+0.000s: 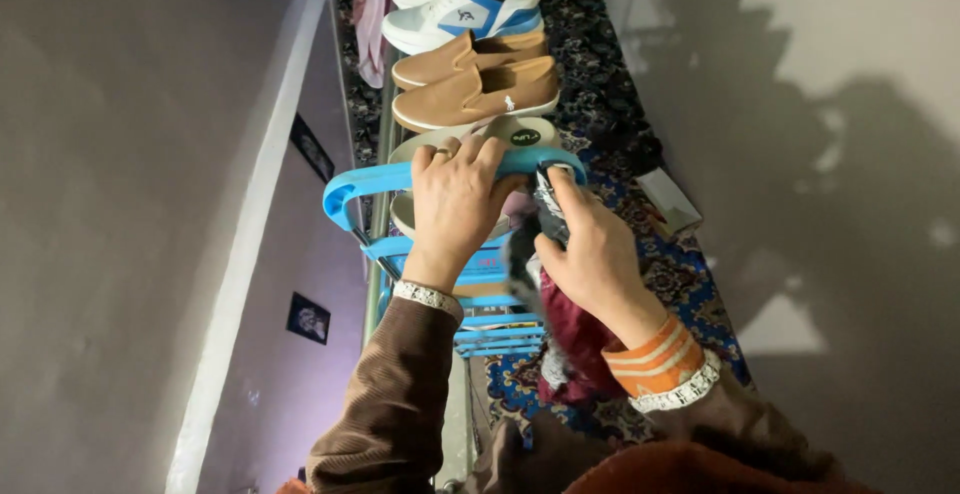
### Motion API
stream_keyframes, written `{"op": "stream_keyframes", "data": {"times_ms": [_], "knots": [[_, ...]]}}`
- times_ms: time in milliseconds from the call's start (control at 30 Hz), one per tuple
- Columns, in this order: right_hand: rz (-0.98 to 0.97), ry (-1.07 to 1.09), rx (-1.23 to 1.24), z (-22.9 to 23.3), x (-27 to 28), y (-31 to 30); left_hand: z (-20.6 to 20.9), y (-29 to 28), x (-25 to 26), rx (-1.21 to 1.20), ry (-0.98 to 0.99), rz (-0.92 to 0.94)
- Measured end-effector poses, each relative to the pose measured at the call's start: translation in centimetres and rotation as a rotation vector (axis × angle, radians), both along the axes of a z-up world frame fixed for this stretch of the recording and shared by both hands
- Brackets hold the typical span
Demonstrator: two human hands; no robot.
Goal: Wiping sandals and a shoe rack with a cloth.
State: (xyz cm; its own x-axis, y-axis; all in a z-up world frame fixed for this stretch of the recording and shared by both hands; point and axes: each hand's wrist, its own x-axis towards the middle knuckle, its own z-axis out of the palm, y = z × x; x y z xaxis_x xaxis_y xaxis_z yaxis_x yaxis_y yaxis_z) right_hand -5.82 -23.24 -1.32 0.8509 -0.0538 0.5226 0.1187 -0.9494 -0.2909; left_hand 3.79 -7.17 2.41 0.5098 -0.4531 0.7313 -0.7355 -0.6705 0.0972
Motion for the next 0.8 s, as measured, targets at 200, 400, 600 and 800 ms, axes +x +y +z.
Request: {"op": "stream_keyframes", "data": {"times_ms": [200,400,600,800], "knots": [[0.366,-0.046,0.821,-0.8,0.8,-0.8,0.1,0.0,0.0,-0.005,-0.001,-0.013],[-0.137,0.137,-0.133,5.1,-1.0,1.3,-0.1,0.0,0.1,0.004,0.007,0.004],[-0.172,0.304,-0.061,2.4,-3.8,0.5,-0.3,0.0,0.2,-0.011,-0.063,0.037],[-0.111,-0.045,0.03,0.6,-2.4,0.2,-0.3,-0.3,0.2,0.018,-0.064,0.05]]}}
